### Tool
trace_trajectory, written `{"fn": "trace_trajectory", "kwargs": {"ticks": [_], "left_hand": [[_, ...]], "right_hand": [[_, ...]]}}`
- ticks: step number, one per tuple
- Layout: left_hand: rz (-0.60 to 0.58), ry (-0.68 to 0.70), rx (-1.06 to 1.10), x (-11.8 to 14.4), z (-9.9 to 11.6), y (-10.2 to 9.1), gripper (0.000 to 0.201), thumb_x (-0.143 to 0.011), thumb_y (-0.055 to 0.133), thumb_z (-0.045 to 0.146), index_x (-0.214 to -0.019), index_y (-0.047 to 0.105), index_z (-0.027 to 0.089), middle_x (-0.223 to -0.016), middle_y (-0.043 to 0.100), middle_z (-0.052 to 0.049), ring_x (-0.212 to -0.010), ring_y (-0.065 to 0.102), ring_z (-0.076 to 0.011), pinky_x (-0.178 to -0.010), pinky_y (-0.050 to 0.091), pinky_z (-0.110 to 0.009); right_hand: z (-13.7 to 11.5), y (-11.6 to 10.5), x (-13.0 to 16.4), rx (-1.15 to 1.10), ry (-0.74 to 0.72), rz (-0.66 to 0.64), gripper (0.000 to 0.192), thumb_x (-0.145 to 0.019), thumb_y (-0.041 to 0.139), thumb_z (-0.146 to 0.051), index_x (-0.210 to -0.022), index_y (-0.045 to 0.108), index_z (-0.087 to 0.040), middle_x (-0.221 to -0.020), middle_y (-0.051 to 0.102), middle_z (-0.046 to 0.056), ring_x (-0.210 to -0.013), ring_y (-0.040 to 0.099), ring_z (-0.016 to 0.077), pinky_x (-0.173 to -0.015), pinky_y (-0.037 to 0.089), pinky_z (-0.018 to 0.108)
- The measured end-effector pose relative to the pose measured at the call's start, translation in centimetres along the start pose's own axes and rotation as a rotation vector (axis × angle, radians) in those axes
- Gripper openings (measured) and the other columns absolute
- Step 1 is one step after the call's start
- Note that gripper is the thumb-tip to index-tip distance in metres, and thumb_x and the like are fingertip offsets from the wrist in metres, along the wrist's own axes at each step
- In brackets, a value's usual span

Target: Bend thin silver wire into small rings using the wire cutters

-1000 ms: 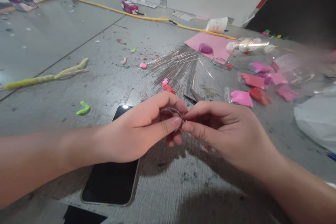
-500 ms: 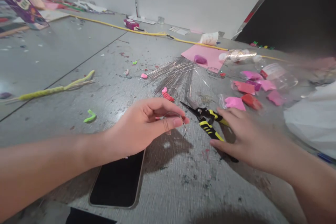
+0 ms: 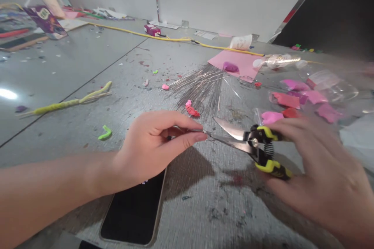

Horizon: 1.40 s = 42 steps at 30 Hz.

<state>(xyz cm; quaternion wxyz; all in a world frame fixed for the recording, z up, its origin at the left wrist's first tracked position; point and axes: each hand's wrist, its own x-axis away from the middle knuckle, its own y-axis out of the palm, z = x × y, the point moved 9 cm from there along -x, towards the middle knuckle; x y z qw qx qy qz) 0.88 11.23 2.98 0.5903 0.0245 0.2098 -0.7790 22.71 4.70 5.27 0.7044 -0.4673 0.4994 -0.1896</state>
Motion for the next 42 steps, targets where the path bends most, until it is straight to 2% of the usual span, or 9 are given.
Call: {"fn": "trace_trajectory", "kwargs": {"ticks": [7,13,19,22,29,34,38,42], "left_hand": [[-0.067,0.094,-0.091,0.3,1.1,0.2,0.006,-0.090,0.074,0.026,-0.088,0.079,0.024,-0.084,0.078,-0.002,-0.066,0.066,-0.0125,-0.059,0.055,-0.023],[-0.069,0.101,-0.094,0.2,1.2,0.2,0.008,-0.090,0.075,0.030,-0.084,0.078,0.024,-0.080,0.076,-0.002,-0.063,0.063,-0.0129,-0.054,0.052,-0.024],[-0.109,0.112,-0.088,0.0,1.4,0.3,0.010,-0.088,0.075,0.027,-0.079,0.076,0.024,-0.078,0.075,-0.002,-0.062,0.063,-0.0119,-0.055,0.052,-0.023],[-0.127,0.069,-0.041,-0.2,1.2,0.5,0.009,-0.085,0.077,0.025,-0.077,0.074,0.023,-0.078,0.075,-0.002,-0.063,0.064,-0.0119,-0.056,0.054,-0.022],[-0.173,-0.178,0.204,-0.2,-0.7,1.5,0.013,-0.082,0.077,0.020,-0.072,0.070,0.016,-0.072,0.070,0.000,-0.052,0.065,-0.0076,-0.045,0.051,-0.014],[-0.230,-0.262,0.313,0.0,-1.4,2.0,0.011,-0.084,0.078,0.024,-0.077,0.074,0.016,-0.070,0.068,0.001,-0.052,0.065,-0.0087,-0.049,0.058,-0.016],[-0.227,-0.292,0.317,0.0,-1.7,2.0,0.010,-0.081,0.081,0.024,-0.077,0.076,0.017,-0.070,0.070,0.000,-0.052,0.066,-0.0095,-0.050,0.060,-0.016],[-0.221,-0.302,0.336,0.1,-1.7,2.0,0.008,-0.080,0.082,0.023,-0.078,0.076,0.018,-0.069,0.068,0.002,-0.051,0.066,-0.0087,-0.048,0.058,-0.015]], "right_hand": [[-0.8,0.5,0.0,0.008,-0.059,0.036,0.039,-0.086,0.069,-0.031,-0.120,0.059,-0.016,-0.106,0.070,0.016,-0.097,0.067,0.0325,-0.089,0.052,0.043],[-1.2,0.4,0.0,-0.003,-0.055,0.041,0.034,-0.088,0.068,-0.030,-0.119,0.058,-0.021,-0.101,0.071,0.012,-0.092,0.068,0.0301,-0.081,0.053,0.041],[-0.8,0.8,-0.1,-0.041,-0.066,0.015,0.030,-0.087,0.064,-0.023,-0.116,0.057,-0.021,-0.097,0.069,0.011,-0.088,0.066,0.0285,-0.077,0.052,0.039],[-0.7,1.0,-0.1,-0.055,-0.077,-0.004,0.031,-0.085,0.060,-0.019,-0.116,0.056,-0.020,-0.097,0.067,0.011,-0.088,0.065,0.0281,-0.075,0.052,0.039],[-0.4,1.2,-0.1,-0.045,-0.061,-0.021,0.035,-0.084,0.059,-0.014,-0.118,0.055,-0.019,-0.101,0.066,0.011,-0.091,0.064,0.0289,-0.079,0.052,0.040],[-0.4,1.4,0.0,-0.008,-0.080,-0.050,0.042,-0.079,0.053,-0.009,-0.120,0.054,-0.018,-0.105,0.066,0.013,-0.094,0.063,0.0302,-0.082,0.053,0.042],[-0.4,1.6,0.1,-0.047,-0.100,-0.066,0.047,-0.078,0.055,-0.010,-0.124,0.054,-0.018,-0.110,0.067,0.015,-0.098,0.064,0.0316,-0.086,0.053,0.044],[-0.4,1.3,0.2,-0.031,-0.114,-0.049,0.044,-0.077,0.056,-0.010,-0.120,0.055,-0.018,-0.104,0.067,0.012,-0.094,0.064,0.0290,-0.082,0.053,0.040]]}}
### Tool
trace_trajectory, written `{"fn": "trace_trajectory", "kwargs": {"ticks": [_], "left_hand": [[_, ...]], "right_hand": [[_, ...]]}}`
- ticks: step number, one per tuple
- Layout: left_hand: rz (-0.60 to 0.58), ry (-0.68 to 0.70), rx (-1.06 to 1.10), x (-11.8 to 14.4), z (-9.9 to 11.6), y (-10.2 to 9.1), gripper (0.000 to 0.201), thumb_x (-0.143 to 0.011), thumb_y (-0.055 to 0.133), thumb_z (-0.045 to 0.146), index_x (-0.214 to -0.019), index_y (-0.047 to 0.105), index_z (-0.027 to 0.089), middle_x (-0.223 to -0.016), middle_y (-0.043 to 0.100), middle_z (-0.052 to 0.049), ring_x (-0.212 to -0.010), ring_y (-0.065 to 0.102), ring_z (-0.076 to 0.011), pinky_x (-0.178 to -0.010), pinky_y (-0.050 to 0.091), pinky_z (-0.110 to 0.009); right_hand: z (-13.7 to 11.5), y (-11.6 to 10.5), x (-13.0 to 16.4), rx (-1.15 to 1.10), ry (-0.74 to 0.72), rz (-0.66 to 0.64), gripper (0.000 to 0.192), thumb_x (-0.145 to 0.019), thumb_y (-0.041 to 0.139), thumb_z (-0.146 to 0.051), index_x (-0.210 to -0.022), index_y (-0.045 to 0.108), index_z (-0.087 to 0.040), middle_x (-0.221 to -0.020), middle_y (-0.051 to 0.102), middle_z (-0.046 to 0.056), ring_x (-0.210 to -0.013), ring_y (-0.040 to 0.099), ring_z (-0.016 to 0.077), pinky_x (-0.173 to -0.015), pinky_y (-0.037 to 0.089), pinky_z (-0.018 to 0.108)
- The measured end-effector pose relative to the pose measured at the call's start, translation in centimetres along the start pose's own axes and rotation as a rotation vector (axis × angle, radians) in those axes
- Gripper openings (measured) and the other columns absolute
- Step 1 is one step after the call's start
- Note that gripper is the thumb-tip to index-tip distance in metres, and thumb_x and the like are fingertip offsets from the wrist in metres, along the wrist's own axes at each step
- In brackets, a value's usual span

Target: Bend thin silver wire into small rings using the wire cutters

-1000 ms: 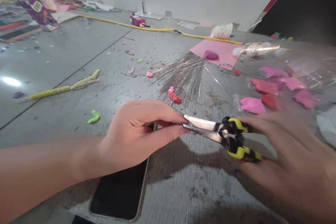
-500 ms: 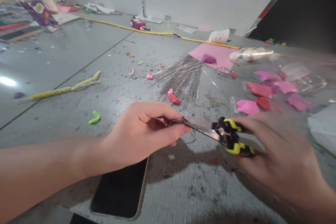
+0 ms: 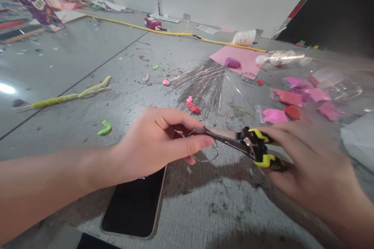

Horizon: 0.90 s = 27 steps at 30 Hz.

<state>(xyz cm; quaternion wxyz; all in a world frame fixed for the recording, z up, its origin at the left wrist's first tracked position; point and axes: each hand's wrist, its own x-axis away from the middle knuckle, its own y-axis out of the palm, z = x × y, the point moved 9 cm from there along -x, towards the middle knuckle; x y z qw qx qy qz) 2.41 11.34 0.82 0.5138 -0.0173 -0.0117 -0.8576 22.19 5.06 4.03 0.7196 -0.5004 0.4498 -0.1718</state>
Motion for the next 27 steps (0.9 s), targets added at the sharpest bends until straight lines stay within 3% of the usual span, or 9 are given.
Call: {"fn": "trace_trajectory", "kwargs": {"ticks": [5,10,16,19,22,27], "left_hand": [[-0.010,-0.039,0.046,0.0,-0.2,0.1,0.010,-0.079,0.083,0.023,-0.078,0.075,0.018,-0.066,0.066,0.003,-0.051,0.064,-0.0079,-0.048,0.057,-0.015],[-0.044,-0.133,0.078,-0.1,-1.1,0.4,0.012,-0.078,0.085,0.025,-0.079,0.075,0.018,-0.064,0.067,0.003,-0.052,0.065,-0.0090,-0.050,0.058,-0.017],[-0.006,-0.214,0.011,-0.2,-2.0,-0.1,0.015,-0.074,0.088,0.024,-0.081,0.076,0.017,-0.067,0.070,0.002,-0.057,0.070,-0.0112,-0.056,0.058,-0.018],[0.016,-0.215,0.018,-0.2,-1.7,-0.2,0.016,-0.078,0.086,0.028,-0.083,0.076,0.017,-0.073,0.070,0.002,-0.061,0.071,-0.0104,-0.061,0.060,-0.019],[-0.007,-0.215,0.080,-0.3,-1.7,0.3,0.014,-0.085,0.081,0.030,-0.085,0.075,0.016,-0.073,0.068,0.003,-0.062,0.070,-0.0089,-0.062,0.059,-0.017],[-0.018,-0.243,0.394,-0.5,-2.6,0.8,0.022,-0.092,0.073,0.030,-0.077,0.074,0.014,-0.074,0.065,0.000,-0.064,0.062,-0.0076,-0.060,0.062,-0.019]], "right_hand": [[-0.1,-0.1,0.0,0.024,-0.009,0.003,0.040,-0.077,0.056,-0.011,-0.116,0.056,-0.017,-0.100,0.066,0.012,-0.091,0.064,0.0276,-0.080,0.053,0.037],[0.4,0.6,-0.1,0.046,0.088,-0.021,0.026,-0.075,0.057,-0.017,-0.101,0.060,-0.016,-0.088,0.063,0.013,-0.080,0.063,0.0301,-0.070,0.051,0.040],[0.7,1.0,-0.2,0.036,0.152,-0.011,0.019,-0.077,0.066,-0.021,-0.095,0.062,-0.018,-0.082,0.067,0.007,-0.074,0.065,0.0238,-0.064,0.047,0.033],[2.5,1.7,0.4,0.053,0.317,-0.011,0.037,-0.085,0.069,-0.051,-0.100,0.064,-0.018,-0.091,0.069,0.009,-0.081,0.066,0.0263,-0.067,0.048,0.036],[5.0,3.8,1.6,0.084,0.525,-0.143,0.066,-0.080,0.065,-0.078,-0.106,0.067,-0.017,-0.107,0.069,0.014,-0.095,0.067,0.0338,-0.076,0.052,0.043],[7.1,6.2,2.5,0.094,0.592,-0.261,0.088,-0.075,0.060,-0.086,-0.118,0.070,-0.009,-0.118,0.065,0.024,-0.112,0.062,0.0452,-0.091,0.051,0.058]]}}
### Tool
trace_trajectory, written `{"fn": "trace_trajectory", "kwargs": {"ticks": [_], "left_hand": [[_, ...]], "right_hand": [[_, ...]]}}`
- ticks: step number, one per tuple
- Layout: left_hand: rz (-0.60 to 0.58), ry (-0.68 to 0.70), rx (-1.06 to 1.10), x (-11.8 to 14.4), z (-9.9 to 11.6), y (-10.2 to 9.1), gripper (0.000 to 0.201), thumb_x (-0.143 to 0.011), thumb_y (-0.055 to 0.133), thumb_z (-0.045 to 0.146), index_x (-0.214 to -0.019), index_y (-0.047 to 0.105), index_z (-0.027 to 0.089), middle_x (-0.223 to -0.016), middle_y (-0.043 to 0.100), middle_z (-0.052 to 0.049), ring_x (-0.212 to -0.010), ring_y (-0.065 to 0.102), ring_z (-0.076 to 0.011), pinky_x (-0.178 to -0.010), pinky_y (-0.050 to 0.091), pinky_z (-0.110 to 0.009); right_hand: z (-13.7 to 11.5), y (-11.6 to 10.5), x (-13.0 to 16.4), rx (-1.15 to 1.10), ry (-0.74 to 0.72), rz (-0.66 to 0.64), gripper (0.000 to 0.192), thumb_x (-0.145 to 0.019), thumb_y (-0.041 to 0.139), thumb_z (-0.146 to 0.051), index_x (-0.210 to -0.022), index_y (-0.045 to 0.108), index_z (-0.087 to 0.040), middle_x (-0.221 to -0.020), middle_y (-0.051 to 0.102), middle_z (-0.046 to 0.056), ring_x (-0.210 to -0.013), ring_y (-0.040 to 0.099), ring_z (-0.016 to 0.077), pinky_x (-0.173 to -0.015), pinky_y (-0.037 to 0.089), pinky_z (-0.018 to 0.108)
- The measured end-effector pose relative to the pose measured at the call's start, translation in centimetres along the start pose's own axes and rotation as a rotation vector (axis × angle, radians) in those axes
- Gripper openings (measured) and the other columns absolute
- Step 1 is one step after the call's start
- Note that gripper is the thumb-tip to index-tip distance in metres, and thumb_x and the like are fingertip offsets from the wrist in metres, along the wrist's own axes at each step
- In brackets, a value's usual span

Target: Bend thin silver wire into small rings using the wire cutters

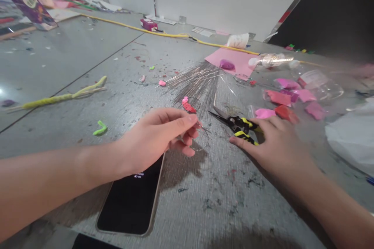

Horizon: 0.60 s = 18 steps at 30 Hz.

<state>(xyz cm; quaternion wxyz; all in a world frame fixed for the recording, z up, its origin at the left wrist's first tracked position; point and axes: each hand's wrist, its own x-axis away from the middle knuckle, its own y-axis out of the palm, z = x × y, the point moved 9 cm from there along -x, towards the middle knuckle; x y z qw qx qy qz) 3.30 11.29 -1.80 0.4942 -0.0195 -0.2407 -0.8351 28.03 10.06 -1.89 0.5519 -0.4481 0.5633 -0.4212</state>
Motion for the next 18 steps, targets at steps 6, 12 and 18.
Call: {"fn": "trace_trajectory", "kwargs": {"ticks": [6,12,18], "left_hand": [[0.049,-0.092,0.174,-0.3,-1.3,-0.7,0.017,-0.093,0.072,0.024,-0.080,0.077,0.014,-0.081,0.072,-0.003,-0.071,0.069,-0.0093,-0.059,0.063,-0.016],[0.071,-0.154,0.200,0.0,-2.5,-0.5,0.014,-0.093,0.074,0.027,-0.089,0.081,0.015,-0.095,0.078,-0.006,-0.084,0.074,-0.0101,-0.057,0.057,-0.008],[0.163,-0.008,-0.022,0.4,-0.8,-0.8,0.014,-0.086,0.080,0.034,-0.088,0.082,0.020,-0.096,0.077,-0.002,-0.088,0.071,-0.0089,-0.063,0.057,-0.009]], "right_hand": [[-1.5,-2.4,0.4,-0.089,-0.136,0.182,0.066,-0.089,0.061,-0.067,-0.121,0.069,-0.009,-0.118,0.067,0.025,-0.116,0.061,0.0451,-0.100,0.047,0.063],[-5.5,-1.2,1.8,-1.148,-0.041,-0.183,0.031,-0.099,0.057,-0.053,-0.104,0.072,-0.027,-0.093,0.075,0.007,-0.076,0.072,0.0216,-0.065,0.061,0.037],[-10.1,0.0,2.5,-1.381,0.046,-0.292,0.026,-0.083,0.082,-0.041,-0.100,0.071,-0.025,-0.082,0.076,0.002,-0.070,0.072,0.0155,-0.062,0.060,0.026]]}}
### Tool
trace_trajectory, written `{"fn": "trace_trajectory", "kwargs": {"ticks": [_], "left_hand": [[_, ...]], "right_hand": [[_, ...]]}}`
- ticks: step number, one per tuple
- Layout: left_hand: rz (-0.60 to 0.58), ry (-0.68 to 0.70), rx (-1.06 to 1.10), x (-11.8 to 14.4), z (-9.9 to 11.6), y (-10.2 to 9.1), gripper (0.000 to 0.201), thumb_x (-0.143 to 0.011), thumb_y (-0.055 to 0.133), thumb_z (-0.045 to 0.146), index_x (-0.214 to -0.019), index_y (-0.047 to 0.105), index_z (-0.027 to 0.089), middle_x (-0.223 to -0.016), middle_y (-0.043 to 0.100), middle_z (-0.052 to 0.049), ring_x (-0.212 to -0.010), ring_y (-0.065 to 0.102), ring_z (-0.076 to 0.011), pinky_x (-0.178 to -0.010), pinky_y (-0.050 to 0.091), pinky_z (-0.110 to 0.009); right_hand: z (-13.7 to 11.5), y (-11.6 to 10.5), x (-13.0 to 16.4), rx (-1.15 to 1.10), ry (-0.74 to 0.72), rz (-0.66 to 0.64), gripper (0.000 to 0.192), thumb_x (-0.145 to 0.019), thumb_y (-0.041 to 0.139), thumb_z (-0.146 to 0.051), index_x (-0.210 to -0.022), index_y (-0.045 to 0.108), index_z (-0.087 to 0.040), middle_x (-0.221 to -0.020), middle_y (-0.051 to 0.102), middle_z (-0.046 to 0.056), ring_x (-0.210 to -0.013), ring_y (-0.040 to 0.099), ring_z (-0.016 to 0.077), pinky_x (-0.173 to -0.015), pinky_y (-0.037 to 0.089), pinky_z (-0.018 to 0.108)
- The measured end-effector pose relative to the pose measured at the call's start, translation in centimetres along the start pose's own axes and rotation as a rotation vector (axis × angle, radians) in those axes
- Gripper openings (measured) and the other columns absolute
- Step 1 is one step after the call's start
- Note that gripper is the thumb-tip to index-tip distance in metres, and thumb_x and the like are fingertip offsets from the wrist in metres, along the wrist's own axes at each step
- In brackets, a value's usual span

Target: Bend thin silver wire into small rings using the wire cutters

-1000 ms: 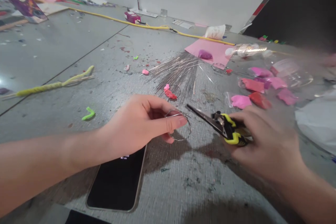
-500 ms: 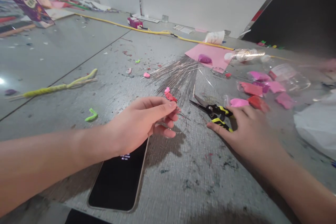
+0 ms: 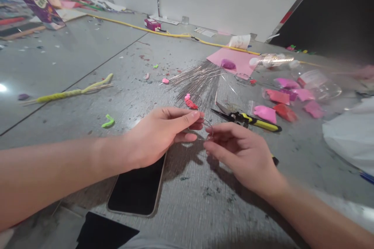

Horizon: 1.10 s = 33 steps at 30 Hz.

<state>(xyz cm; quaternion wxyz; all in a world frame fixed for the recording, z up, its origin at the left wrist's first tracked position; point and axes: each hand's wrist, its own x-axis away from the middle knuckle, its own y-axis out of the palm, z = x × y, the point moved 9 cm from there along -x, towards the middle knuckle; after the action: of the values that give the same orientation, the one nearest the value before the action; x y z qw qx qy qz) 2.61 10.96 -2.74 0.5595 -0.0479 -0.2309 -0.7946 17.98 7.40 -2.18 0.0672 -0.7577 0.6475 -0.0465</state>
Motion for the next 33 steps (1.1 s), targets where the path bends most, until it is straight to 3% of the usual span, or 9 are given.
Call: {"fn": "trace_trajectory", "kwargs": {"ticks": [4,6,10,13,19,26,30,33], "left_hand": [[-0.041,0.097,-0.353,0.5,1.6,0.6,0.021,-0.088,0.077,0.039,-0.097,0.081,0.020,-0.082,0.074,0.001,-0.055,0.058,-0.0036,-0.048,0.050,-0.012],[-0.050,0.124,-0.451,0.8,1.9,0.8,0.022,-0.088,0.076,0.038,-0.100,0.079,0.020,-0.077,0.072,0.002,-0.048,0.053,-0.0032,-0.042,0.045,-0.013],[-0.129,0.165,-0.508,1.3,1.6,1.6,0.016,-0.089,0.073,0.033,-0.088,0.076,0.018,-0.077,0.072,0.001,-0.056,0.059,-0.0053,-0.051,0.051,-0.013],[-0.145,0.223,-0.535,1.5,1.6,2.0,0.012,-0.089,0.072,0.030,-0.091,0.075,0.018,-0.079,0.073,0.001,-0.063,0.063,-0.0069,-0.058,0.054,-0.014],[-0.175,0.327,-0.613,2.1,2.2,2.7,0.010,-0.088,0.070,0.025,-0.090,0.074,0.016,-0.077,0.070,0.000,-0.063,0.061,-0.0074,-0.056,0.051,-0.015],[-0.153,0.239,-0.478,1.7,1.8,2.3,0.013,-0.089,0.072,0.031,-0.092,0.072,0.018,-0.075,0.072,0.000,-0.066,0.066,-0.0107,-0.063,0.056,-0.020],[-0.114,0.220,-0.427,1.3,1.7,1.8,0.020,-0.088,0.074,0.028,-0.105,0.068,0.020,-0.076,0.072,0.001,-0.067,0.070,-0.0119,-0.065,0.058,-0.022],[-0.115,0.199,-0.425,1.4,1.5,2.0,0.017,-0.086,0.076,0.025,-0.099,0.065,0.019,-0.077,0.072,0.002,-0.069,0.072,-0.0121,-0.064,0.059,-0.021]], "right_hand": [[0.1,-0.4,0.2,-0.022,0.046,0.072,0.020,-0.094,0.071,-0.043,-0.089,0.069,-0.024,-0.071,0.074,0.000,-0.058,0.068,0.0116,-0.055,0.058,0.022],[-0.3,-0.8,0.4,-0.040,0.025,0.111,0.020,-0.095,0.069,-0.042,-0.087,0.068,-0.023,-0.072,0.074,-0.001,-0.059,0.068,0.0106,-0.056,0.058,0.021],[-0.2,-0.8,0.8,-0.058,0.019,0.118,0.028,-0.097,0.065,-0.046,-0.083,0.066,-0.023,-0.069,0.071,-0.001,-0.057,0.065,0.0103,-0.053,0.055,0.020],[0.3,-0.6,1.2,-0.046,0.077,0.107,0.036,-0.097,0.063,-0.052,-0.079,0.065,-0.022,-0.063,0.067,-0.001,-0.052,0.060,0.0098,-0.048,0.050,0.020],[0.7,-0.3,1.8,-0.059,0.192,0.108,0.043,-0.097,0.060,-0.057,-0.075,0.064,-0.020,-0.049,0.054,-0.005,-0.043,0.047,0.0069,-0.042,0.037,0.018],[1.2,0.3,1.9,-0.062,0.128,0.034,0.039,-0.097,0.060,-0.057,-0.083,0.065,-0.021,-0.066,0.064,-0.001,-0.052,0.053,0.0092,-0.048,0.043,0.021],[1.3,0.9,2.2,0.025,0.066,-0.059,0.038,-0.099,0.059,-0.052,-0.079,0.064,-0.020,-0.066,0.062,0.000,-0.056,0.054,0.0107,-0.052,0.045,0.024],[1.0,0.6,2.4,0.075,0.052,-0.046,0.040,-0.101,0.056,-0.051,-0.078,0.065,-0.020,-0.065,0.062,0.000,-0.056,0.056,0.0110,-0.053,0.045,0.024]]}}
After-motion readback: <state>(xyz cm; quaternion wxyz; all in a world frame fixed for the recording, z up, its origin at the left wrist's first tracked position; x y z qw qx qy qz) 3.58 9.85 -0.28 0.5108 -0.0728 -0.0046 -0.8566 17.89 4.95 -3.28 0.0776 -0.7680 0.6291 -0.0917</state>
